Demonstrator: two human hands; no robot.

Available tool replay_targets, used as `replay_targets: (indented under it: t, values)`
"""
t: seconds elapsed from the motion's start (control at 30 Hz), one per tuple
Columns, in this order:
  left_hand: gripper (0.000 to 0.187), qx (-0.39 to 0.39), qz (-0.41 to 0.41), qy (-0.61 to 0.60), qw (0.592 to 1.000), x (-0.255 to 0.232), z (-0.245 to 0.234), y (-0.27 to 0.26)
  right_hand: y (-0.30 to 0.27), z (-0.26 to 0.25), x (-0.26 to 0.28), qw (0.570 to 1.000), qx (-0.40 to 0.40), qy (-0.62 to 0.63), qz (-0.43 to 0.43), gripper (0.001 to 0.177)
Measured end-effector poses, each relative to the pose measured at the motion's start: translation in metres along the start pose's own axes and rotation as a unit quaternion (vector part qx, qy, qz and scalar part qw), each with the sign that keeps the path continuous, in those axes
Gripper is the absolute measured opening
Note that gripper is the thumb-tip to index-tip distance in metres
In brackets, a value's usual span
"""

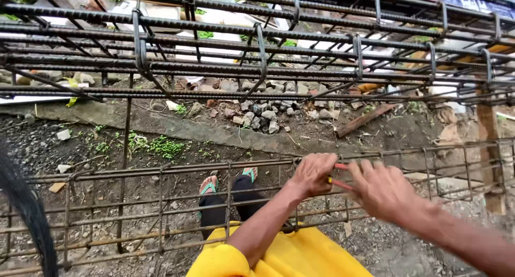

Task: The person ties a rebar mesh using pliers and wire. They repeatedly wrap wire around the intersections of the rebar grid and twist it with pliers to secure the structure.

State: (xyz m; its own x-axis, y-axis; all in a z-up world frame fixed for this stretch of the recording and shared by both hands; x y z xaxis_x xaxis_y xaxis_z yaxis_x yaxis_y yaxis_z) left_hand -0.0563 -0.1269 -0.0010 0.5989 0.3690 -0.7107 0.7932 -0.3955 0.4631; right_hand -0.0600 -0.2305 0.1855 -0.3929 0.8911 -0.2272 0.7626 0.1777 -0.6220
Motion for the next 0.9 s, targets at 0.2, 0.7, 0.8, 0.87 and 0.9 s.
replay_targets:
  t: [0.2,0.7,0.8,0.87,0.9]
  values:
    - [0.037,0.196,-0.099,0.04,0.975,0.004,0.014,0.014,0.019,0.005,-0.02,0.977,0.153,-0.148,0.0,0.087]
    - [0.053,0.06,-0.01,0.038,0.997,-0.01,0.036,-0.016,0.03,0.046,-0.059,0.854,0.333,0.363,0.169,0.051]
    - [0.054,-0.023,0.055,0.132,0.989,-0.025,0.031,-0.014,0.016,0.026,-0.037,0.588,0.451,0.642,0.197,0.033]
    - [0.033,-0.022,0.071,0.125,0.989,-0.018,0.055,-0.019,0.012,0.034,-0.041,0.602,0.388,0.671,0.192,0.04]
    - [0.033,-0.02,0.073,0.124,0.989,-0.02,0.048,-0.017,0.008,0.002,-0.027,0.6,0.387,0.673,0.193,0.04]
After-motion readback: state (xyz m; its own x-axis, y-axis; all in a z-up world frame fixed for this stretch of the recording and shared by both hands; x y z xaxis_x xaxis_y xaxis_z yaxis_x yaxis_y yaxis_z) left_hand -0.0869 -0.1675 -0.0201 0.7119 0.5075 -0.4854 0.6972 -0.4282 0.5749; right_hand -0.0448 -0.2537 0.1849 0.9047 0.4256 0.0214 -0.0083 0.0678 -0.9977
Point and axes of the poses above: each hand's wrist, its own y-axis towards the middle knuckle, its own z-axis out of the palm, x = y × z, the point moved 1 cm from there along y, towards the middle knuckle, and after that the axes turned 10 degrees about y, right-handed, at the moved point
